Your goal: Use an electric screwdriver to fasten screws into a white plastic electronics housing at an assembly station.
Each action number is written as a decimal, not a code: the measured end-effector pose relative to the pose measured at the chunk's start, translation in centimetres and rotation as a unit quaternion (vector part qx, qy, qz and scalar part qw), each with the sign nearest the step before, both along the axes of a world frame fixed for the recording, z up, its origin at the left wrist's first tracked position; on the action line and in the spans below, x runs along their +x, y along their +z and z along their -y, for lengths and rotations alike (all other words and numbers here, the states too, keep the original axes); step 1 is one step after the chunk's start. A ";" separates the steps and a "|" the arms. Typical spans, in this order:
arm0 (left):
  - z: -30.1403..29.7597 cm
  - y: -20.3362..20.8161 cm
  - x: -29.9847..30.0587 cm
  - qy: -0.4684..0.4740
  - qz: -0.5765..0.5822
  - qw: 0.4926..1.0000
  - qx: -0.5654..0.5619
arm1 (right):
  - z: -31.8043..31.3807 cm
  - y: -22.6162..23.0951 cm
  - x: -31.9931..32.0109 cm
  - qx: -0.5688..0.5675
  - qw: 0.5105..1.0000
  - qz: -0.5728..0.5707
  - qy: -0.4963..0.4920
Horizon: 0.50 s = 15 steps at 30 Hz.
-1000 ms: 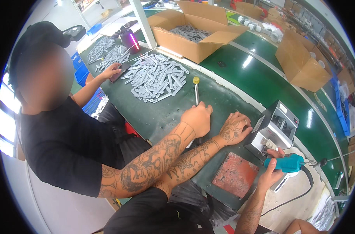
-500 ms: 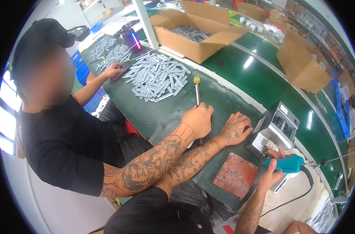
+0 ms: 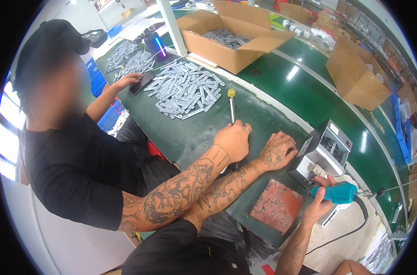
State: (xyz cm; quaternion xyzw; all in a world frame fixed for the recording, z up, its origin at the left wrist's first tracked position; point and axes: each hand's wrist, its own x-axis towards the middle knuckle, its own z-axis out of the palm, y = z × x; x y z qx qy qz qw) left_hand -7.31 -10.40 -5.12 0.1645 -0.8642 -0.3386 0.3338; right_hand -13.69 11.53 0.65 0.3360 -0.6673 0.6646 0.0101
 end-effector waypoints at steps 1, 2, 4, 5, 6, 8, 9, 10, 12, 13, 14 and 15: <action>0.0 0.0 0.0 -0.001 0.003 1.000 0.000 | -0.1 0.0 0.0 0.003 1.000 -0.001 -0.001; -0.1 0.1 0.0 -0.001 0.006 1.000 -0.001 | -0.1 -0.1 -0.1 0.007 1.000 -0.002 -0.002; 0.1 0.0 -0.1 -0.001 0.005 1.000 -0.004 | -0.1 -0.2 -0.2 0.007 1.000 -0.005 -0.002; 0.1 -0.1 -0.1 -0.001 0.005 1.000 -0.006 | -0.1 -0.2 -0.2 0.007 1.000 -0.009 -0.002; 0.1 -0.1 -0.1 -0.002 0.005 1.000 -0.006 | -0.1 -0.2 -0.2 0.007 1.000 -0.009 -0.003; 0.1 -0.1 -0.1 -0.002 0.005 1.000 -0.006 | -0.1 -0.2 -0.2 0.007 1.000 -0.005 -0.002; 0.1 -0.1 -0.1 -0.002 0.005 1.000 -0.006 | -0.1 -0.2 -0.1 0.007 1.000 -0.005 -0.002; 0.1 -0.1 -0.1 -0.002 0.004 1.000 -0.007 | 0.0 -0.2 -0.1 0.007 1.000 -0.003 -0.003; 0.1 -0.1 -0.1 -0.001 0.003 1.000 -0.008 | 0.0 -0.1 -0.1 0.006 1.000 -0.002 -0.003; 0.1 -0.1 -0.1 0.000 0.001 1.000 -0.009 | -0.1 -0.1 -0.1 0.007 1.000 0.000 -0.003; 0.1 0.0 0.0 0.001 -0.002 1.000 -0.011 | -0.1 -0.1 -0.1 0.008 1.000 0.002 -0.003; 0.1 0.0 0.0 0.001 -0.002 1.000 -0.011 | -0.1 -0.1 -0.1 0.008 1.000 0.001 -0.003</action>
